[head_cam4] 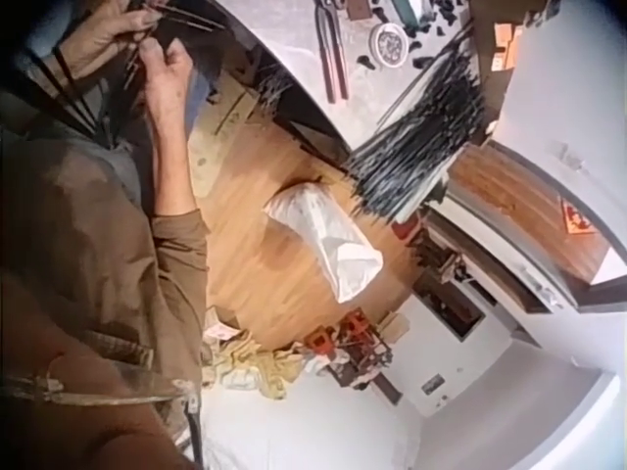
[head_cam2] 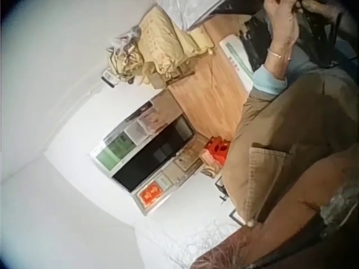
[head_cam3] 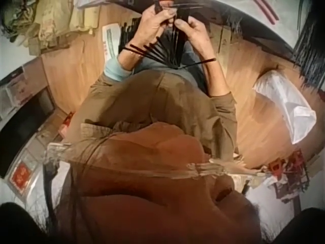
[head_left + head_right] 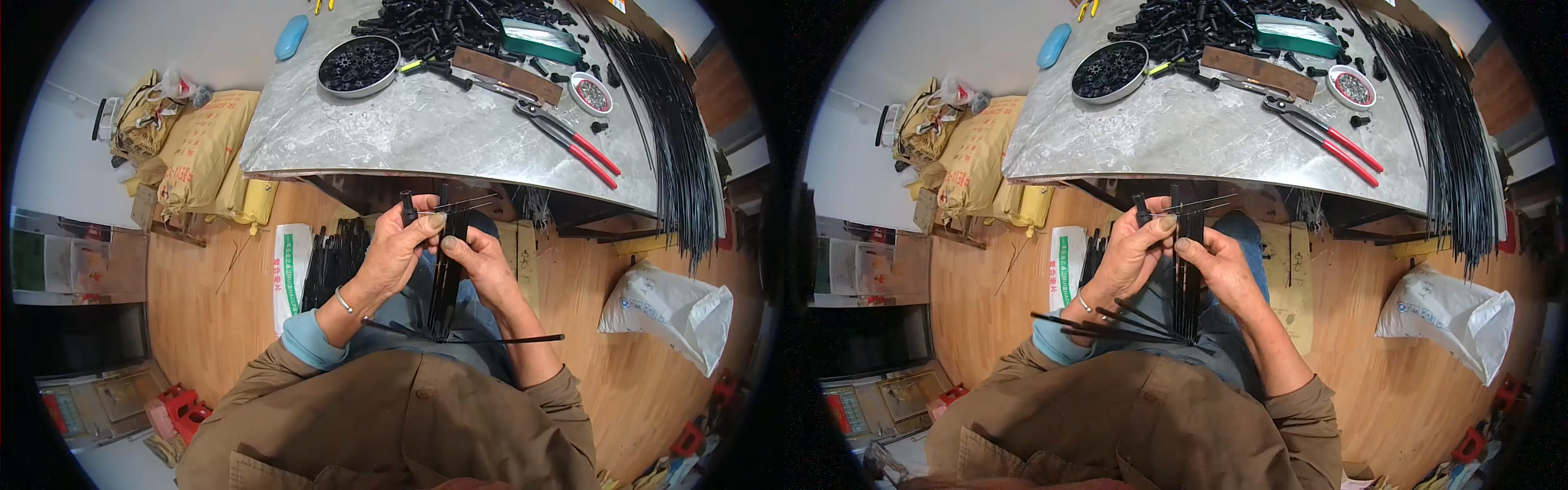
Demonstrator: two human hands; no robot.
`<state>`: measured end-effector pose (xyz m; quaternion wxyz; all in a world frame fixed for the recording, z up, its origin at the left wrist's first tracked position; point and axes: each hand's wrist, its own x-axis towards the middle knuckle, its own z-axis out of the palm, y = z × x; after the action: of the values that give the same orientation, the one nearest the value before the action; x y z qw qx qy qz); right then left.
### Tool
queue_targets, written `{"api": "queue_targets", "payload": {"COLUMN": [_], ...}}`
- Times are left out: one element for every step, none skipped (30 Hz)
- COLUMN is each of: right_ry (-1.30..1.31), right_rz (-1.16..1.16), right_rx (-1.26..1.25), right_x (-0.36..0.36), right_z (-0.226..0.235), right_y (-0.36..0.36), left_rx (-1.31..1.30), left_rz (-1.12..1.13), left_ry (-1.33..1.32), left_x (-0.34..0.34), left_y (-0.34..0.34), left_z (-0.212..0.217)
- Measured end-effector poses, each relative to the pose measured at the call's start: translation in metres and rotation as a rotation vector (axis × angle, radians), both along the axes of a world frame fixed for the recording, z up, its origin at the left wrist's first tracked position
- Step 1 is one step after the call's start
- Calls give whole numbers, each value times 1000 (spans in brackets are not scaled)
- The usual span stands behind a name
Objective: Manually assembling electrical cables by attaching pins and connectors using a hand tool.
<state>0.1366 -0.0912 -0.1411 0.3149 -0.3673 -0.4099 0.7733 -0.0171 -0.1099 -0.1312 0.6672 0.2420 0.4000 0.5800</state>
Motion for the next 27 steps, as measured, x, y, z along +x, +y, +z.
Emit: {"api": "queue_targets", "payload": {"right_ry": [6, 9, -5, -19, -16, -9, -2, 1, 28, 54, 26, 28, 44, 60, 61, 33, 4, 6, 21, 36, 37, 94, 149, 147, 185, 223, 224], "right_rz": [-12, -14, -30, -46, -48, 20, 91, 90, 113, 132, 161, 157, 154, 151, 147, 148, 149, 149, 48, -53, -51, -93, -133, -126, -162, -195, -194], "right_rx": [26, 25, 3, -19, -20, -41, -61, -62, -109, -157, -155, -156, -156, -156, -156, -151, -145, -141, 11, 162, 166, 151, 138, 141, 87, 32, 94], "right_x": [-1, -2, -3, -4, -2, 2, 4, 5, 5, 7, 7, 7, 7, 7, 7, 7, 6, 5, 3, 0, -2, -4, -7, -11, -15, -18, -20], "right_z": [1, 2, 3, 4, 0, -7, -10, -11, -10, -11, -11, -10, -8, -6, -7, -9, -10, -8, -5, -2, 1, 6, 10, 12, 16, 18, 12], "right_y": [-1, -2, -3, -5, -3, 0, 2, 1, 1, 0, 1, 0, -2, -3, -4, -4, -3, -4, -6, -7, -7, -7, -7, -8, -9, -10, -12], "left_rx": [2, 4, 3, 10, 17, 16, 33, 50, 50, 49, 43, 38, 37, 52, 68, 71, 69, 68, 71, 85, 98, 100, 31, -37, -29, -22, -14], "left_rz": [25, 51, 48, 66, 83, 80, 32, -17, -40, -45, -43, -41, -46, -41, -37, -39, -20, -1, 2, -8, -17, -14, -51, -86, -75, -113, -148], "left_ry": [34, 68, 71, 120, 169, 172, 79, -14, -58, -57, -55, -53, -53, -26, 1, 4, 61, 118, 120, 202, 285, 285, 284, 282, 277, 269, 261], "left_x": [2, 3, 4, 4, 4, 2, -2, -5, -5, -5, -4, -4, -2, -1, 1, 1, 1, 0, -2, -6, -8, -7, -5, -4, -6, -9, -11], "left_y": [-2, -3, -3, -3, -4, -2, 0, 1, 1, 0, -1, -2, -3, -5, -6, -6, -6, -5, -5, -5, -5, -6, -7, -7, -6, -6, -5], "left_z": [2, 3, 3, 3, 3, 1, -2, -5, -6, -6, -5, -4, -2, 0, 2, 4, 5, 6, 5, 3, 2, 9, 21, 28, 29, 29, 29]}}
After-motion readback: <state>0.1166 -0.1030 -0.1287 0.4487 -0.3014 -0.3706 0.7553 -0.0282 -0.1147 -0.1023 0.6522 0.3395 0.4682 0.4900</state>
